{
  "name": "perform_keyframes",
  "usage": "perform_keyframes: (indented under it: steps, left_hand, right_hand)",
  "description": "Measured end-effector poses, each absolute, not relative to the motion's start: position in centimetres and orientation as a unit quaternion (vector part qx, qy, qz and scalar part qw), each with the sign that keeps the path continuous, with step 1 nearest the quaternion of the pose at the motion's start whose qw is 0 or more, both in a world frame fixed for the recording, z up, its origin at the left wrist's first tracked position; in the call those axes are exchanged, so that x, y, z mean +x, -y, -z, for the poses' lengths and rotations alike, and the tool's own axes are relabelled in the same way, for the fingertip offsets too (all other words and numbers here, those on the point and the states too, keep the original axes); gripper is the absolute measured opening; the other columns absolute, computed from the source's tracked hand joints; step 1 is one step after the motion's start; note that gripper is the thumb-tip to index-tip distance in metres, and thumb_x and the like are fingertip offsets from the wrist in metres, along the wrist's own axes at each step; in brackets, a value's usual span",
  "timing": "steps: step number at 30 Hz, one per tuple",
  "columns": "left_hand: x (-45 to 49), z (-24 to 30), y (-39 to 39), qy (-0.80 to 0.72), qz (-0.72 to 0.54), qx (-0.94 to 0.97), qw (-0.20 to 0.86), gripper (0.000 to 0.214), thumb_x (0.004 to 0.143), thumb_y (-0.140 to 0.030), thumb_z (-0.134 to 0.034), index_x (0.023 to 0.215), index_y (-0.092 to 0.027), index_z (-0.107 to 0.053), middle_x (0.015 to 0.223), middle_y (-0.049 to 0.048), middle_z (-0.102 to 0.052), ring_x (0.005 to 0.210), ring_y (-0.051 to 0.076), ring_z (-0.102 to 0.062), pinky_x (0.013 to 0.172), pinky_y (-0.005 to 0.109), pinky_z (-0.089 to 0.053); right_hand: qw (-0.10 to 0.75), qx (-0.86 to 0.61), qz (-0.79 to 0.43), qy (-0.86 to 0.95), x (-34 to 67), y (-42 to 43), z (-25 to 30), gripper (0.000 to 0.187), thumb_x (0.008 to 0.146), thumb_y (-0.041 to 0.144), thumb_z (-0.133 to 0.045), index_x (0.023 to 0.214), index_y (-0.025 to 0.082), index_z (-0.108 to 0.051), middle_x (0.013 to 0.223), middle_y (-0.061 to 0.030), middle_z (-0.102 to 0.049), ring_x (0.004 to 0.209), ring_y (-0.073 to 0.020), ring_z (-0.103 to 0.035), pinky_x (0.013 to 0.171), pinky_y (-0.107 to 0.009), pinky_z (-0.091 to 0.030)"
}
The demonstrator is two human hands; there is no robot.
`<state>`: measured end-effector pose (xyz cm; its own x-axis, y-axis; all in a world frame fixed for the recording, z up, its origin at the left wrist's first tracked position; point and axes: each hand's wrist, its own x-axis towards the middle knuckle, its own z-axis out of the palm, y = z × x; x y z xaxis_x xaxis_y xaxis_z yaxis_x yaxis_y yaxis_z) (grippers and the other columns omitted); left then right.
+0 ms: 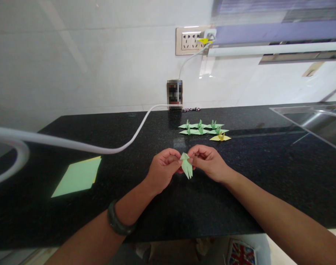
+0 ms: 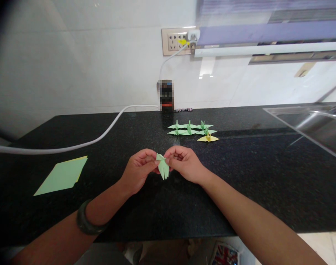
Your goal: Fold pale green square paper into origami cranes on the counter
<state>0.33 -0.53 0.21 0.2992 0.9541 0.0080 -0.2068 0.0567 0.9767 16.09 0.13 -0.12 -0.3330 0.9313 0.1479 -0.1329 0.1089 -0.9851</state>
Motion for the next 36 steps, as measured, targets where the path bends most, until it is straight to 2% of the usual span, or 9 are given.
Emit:
perform_keyframes:
  steps: [7,12,16,19,22,25,30,36]
  left_hand:
    - [0.28,-0.31,0.66,-0.374,-0.463,0.514,0.618,0.007,0.064,-0.017,-0.062,0.067,-0.013,-0.057,0.059,0.0007,-0.063,0.053,0.011,-0.058,0.055,0.023,-0.047]
    - [0.08,0.02,0.48,-0.356,-0.442,0.496,0.657,0.026,0.071,-0.026,-0.056,0.094,-0.015,-0.054,0.066,0.0015,-0.063,0.059,0.013,-0.059,0.059,0.027,-0.048]
    - [0.14,0.03,0.4,-0.363,-0.404,0.509,0.668,0.027,0.074,-0.037,-0.052,0.08,-0.011,-0.056,0.068,0.0049,-0.063,0.059,0.012,-0.058,0.058,0.026,-0.047]
    - [0.29,-0.17,0.47,-0.371,-0.404,0.522,0.653,0.024,0.07,-0.034,-0.058,0.077,-0.011,-0.056,0.066,0.004,-0.063,0.059,0.012,-0.058,0.058,0.025,-0.047]
    - [0.36,-0.27,0.52,-0.381,-0.414,0.526,0.638,0.023,0.068,-0.031,-0.06,0.078,-0.011,-0.057,0.064,0.0034,-0.063,0.059,0.012,-0.058,0.059,0.025,-0.047]
    - [0.31,-0.16,0.5,-0.392,-0.428,0.532,0.616,0.023,0.067,-0.031,-0.061,0.077,-0.011,-0.057,0.064,0.0026,-0.064,0.059,0.011,-0.058,0.059,0.025,-0.047]
    - [0.18,0.07,0.42,-0.402,-0.442,0.551,0.582,0.022,0.066,-0.032,-0.062,0.073,-0.012,-0.057,0.062,0.0011,-0.062,0.056,0.01,-0.057,0.056,0.022,-0.045]
    - [0.09,0.13,0.49,-0.393,-0.436,0.579,0.567,0.02,0.07,-0.033,-0.057,0.07,-0.013,-0.053,0.062,0.0006,-0.062,0.057,0.01,-0.056,0.056,0.022,-0.044]
  right_hand:
    - [0.459,-0.309,-0.561,0.616,16.39,-0.13,0.11,0.006,0.071,0.017,-0.057,0.066,0.015,-0.056,0.062,0.0012,-0.054,0.053,-0.0075,-0.05,0.051,-0.021,-0.041]
    - [0.463,-0.31,-0.525,0.643,16.57,-0.24,0.03,0.008,0.072,0.018,-0.056,0.065,0.016,-0.057,0.067,0.0002,-0.051,0.057,-0.0088,-0.05,0.054,-0.023,-0.041]
    - [0.456,-0.313,-0.49,0.674,16.63,-0.2,0.01,0.009,0.073,0.018,-0.055,0.065,0.016,-0.058,0.071,-0.0011,-0.051,0.06,-0.0095,-0.05,0.055,-0.023,-0.041]
    - [0.451,-0.312,-0.485,0.681,16.6,-0.14,0.03,0.009,0.074,0.019,-0.054,0.066,0.016,-0.057,0.072,-0.0014,-0.051,0.06,-0.0092,-0.049,0.055,-0.023,-0.041]
    - [0.462,-0.328,-0.511,0.647,16.46,-0.13,0.07,0.006,0.076,0.022,-0.053,0.076,0.017,-0.056,0.068,0.0001,-0.051,0.057,-0.0082,-0.048,0.054,-0.022,-0.041]
    - [0.467,-0.342,-0.533,0.618,16.31,-0.18,0.17,0.015,0.075,0.027,-0.055,0.087,0.017,-0.053,0.065,0.0016,-0.051,0.055,-0.008,-0.048,0.052,-0.021,-0.041]
    - [0.424,-0.358,-0.53,0.641,16.23,-0.16,0.49,0.019,0.073,0.033,-0.057,0.076,0.015,-0.054,0.064,0.0004,-0.053,0.055,-0.0085,-0.048,0.052,-0.021,-0.039]
    - [0.406,-0.362,-0.51,0.666,16.28,-0.03,0.47,0.022,0.077,0.036,-0.052,0.075,0.014,-0.054,0.062,-0.0001,-0.053,0.055,-0.0091,-0.047,0.053,-0.022,-0.04]
